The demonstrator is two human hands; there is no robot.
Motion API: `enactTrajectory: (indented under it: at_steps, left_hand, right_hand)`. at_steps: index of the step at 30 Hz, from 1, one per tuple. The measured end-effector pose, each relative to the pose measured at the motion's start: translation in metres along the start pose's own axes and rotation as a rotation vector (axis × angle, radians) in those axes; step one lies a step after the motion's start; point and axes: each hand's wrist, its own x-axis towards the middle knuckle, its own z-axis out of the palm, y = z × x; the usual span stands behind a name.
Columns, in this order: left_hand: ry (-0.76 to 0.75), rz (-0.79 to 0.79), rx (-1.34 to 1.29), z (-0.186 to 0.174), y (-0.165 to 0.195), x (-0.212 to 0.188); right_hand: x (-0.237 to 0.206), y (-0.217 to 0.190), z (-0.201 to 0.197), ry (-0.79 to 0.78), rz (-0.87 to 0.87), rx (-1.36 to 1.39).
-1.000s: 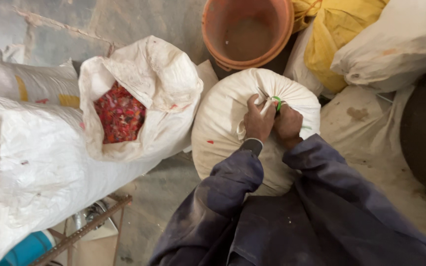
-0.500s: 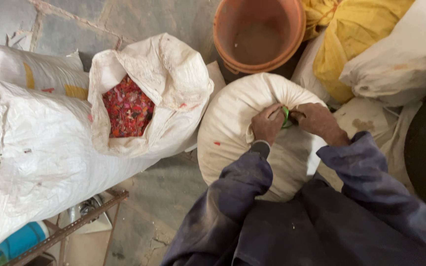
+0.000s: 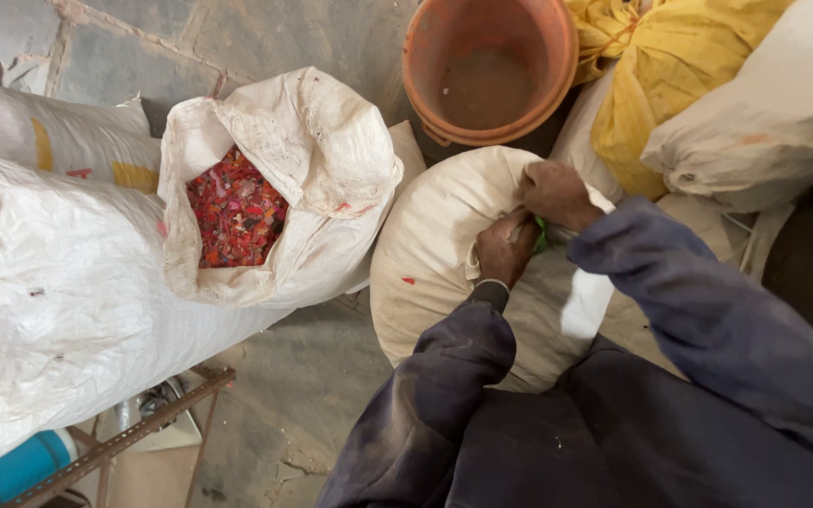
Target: The person kneels on the floor and closes large white woven sacks filled with dried red produce. They gather the sack neck, twist it, and stitch and tie it shut using green twine and a small needle-like tool, working on one sack and then moving to another.
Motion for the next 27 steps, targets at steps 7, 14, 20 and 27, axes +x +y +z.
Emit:
enactTrajectory:
  at_steps: [7,14,20,27]
  left_hand:
    - [-0.05,0.007,0.18,0.0,0.001,-0.003]
    - [0.003,0.039,0.142,-0.005,0.015,-0.003]
    - [-0.008,0.029,0.091,-0.008,0.024,-0.003]
    - [0.038,0.128,0.012,-0.001,0.011,-0.002]
  right_hand:
    - [0.018,0.021,-0.007,0.504,-0.128,0.344]
    - [-0.031,0.033,0.045,0.145,-0.09,0.575]
    - [-0.03,0.035,-0.011,-0.021,-0.214,0.346]
    - [-0.061,0.032,0.001,0.287,-0.149,1.411]
